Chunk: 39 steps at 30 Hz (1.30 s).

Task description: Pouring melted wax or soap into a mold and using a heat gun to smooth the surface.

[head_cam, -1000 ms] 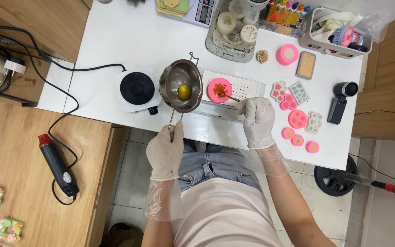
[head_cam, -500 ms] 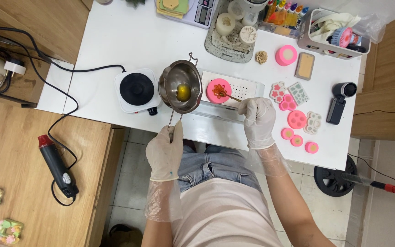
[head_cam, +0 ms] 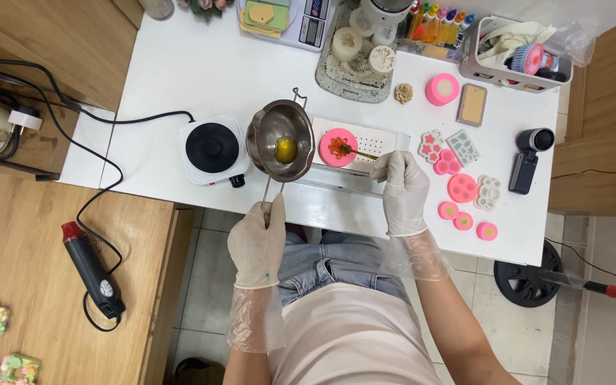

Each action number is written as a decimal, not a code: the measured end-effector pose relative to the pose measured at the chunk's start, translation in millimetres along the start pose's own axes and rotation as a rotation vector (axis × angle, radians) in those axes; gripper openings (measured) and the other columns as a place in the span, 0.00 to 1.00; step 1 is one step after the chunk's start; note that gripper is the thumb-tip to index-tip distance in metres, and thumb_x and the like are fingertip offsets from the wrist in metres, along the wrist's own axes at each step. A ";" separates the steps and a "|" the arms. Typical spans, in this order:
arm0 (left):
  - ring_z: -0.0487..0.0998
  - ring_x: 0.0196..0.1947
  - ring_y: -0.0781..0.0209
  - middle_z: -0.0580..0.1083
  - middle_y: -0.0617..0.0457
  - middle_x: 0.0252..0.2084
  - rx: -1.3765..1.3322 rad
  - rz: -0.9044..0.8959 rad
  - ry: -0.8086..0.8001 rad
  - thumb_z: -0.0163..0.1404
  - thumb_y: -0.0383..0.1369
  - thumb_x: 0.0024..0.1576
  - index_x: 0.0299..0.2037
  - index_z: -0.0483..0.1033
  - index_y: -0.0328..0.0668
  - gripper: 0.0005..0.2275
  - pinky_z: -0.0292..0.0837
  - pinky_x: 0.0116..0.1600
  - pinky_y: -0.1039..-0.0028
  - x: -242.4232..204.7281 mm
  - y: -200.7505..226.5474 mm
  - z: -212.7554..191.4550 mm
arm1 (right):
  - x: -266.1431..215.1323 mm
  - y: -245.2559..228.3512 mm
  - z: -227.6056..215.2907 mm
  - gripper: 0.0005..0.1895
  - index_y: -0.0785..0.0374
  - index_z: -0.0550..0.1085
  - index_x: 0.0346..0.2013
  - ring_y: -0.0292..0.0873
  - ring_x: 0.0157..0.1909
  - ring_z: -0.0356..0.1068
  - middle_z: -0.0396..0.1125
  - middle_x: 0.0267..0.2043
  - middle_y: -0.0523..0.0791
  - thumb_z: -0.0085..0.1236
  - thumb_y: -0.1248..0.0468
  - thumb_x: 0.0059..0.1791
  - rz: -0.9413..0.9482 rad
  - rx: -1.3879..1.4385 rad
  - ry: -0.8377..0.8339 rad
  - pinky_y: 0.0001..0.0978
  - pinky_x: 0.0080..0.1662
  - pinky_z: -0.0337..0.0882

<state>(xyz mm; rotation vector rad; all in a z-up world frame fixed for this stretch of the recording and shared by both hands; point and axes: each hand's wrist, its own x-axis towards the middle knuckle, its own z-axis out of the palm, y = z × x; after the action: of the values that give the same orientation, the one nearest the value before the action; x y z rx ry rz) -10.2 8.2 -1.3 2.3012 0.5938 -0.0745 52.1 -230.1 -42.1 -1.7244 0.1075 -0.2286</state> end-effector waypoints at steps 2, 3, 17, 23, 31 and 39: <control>0.81 0.28 0.47 0.78 0.45 0.24 -0.025 -0.013 -0.007 0.50 0.47 0.61 0.34 0.82 0.39 0.18 0.74 0.37 0.64 -0.7 0.9 -0.5 | -1.5 -0.4 0.3 0.15 0.66 0.71 0.37 0.32 0.34 0.68 0.70 0.32 0.42 0.44 0.60 0.62 0.017 -0.003 -0.007 0.24 0.40 0.70; 0.81 0.28 0.47 0.79 0.46 0.24 -0.051 -0.026 -0.007 0.50 0.47 0.61 0.34 0.82 0.38 0.19 0.74 0.37 0.64 -0.1 1.7 -1.0 | -1.1 -0.7 1.3 0.14 0.66 0.71 0.37 0.31 0.34 0.68 0.70 0.32 0.42 0.45 0.61 0.62 0.031 -0.002 -0.016 0.24 0.41 0.70; 0.82 0.26 0.51 0.79 0.48 0.24 -0.042 -0.006 0.026 0.52 0.45 0.60 0.35 0.82 0.36 0.17 0.74 0.36 0.66 1.4 -4.3 0.0 | -4.4 -17.0 -3.0 0.07 0.65 0.72 0.40 0.32 0.36 0.69 0.72 0.33 0.41 0.51 0.64 0.58 0.121 -0.020 -0.125 0.24 0.43 0.72; 0.82 0.26 0.52 0.79 0.49 0.24 -0.043 -0.019 0.022 0.52 0.45 0.60 0.35 0.82 0.37 0.17 0.75 0.36 0.67 1.1 -3.6 -0.8 | -4.2 -26.3 -6.4 0.06 0.66 0.74 0.40 0.33 0.38 0.70 0.73 0.34 0.42 0.52 0.66 0.57 0.139 -0.088 -0.203 0.25 0.45 0.74; 0.82 0.27 0.50 0.80 0.48 0.25 -0.015 -0.033 0.006 0.52 0.45 0.60 0.35 0.83 0.37 0.17 0.75 0.37 0.66 4.1 -1.3 -1.6 | -0.7 -29.6 -10.2 0.08 0.67 0.75 0.41 0.34 0.39 0.73 0.74 0.36 0.42 0.49 0.67 0.57 0.156 -0.040 -0.203 0.25 0.46 0.75; 0.82 0.28 0.52 0.80 0.50 0.26 -0.062 -0.074 -0.015 0.51 0.46 0.60 0.35 0.82 0.37 0.17 0.74 0.39 0.67 5.0 -2.2 -1.9 | 9.7 -25.2 -13.3 0.10 0.69 0.73 0.41 0.34 0.37 0.73 0.73 0.35 0.44 0.46 0.66 0.60 -0.024 -0.224 -0.145 0.27 0.45 0.75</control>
<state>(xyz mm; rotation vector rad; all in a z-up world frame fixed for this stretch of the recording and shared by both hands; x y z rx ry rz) -6.9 12.8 -2.5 2.2168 0.6646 -0.1076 57.3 -240.6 -14.5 -1.9604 0.0062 -0.1113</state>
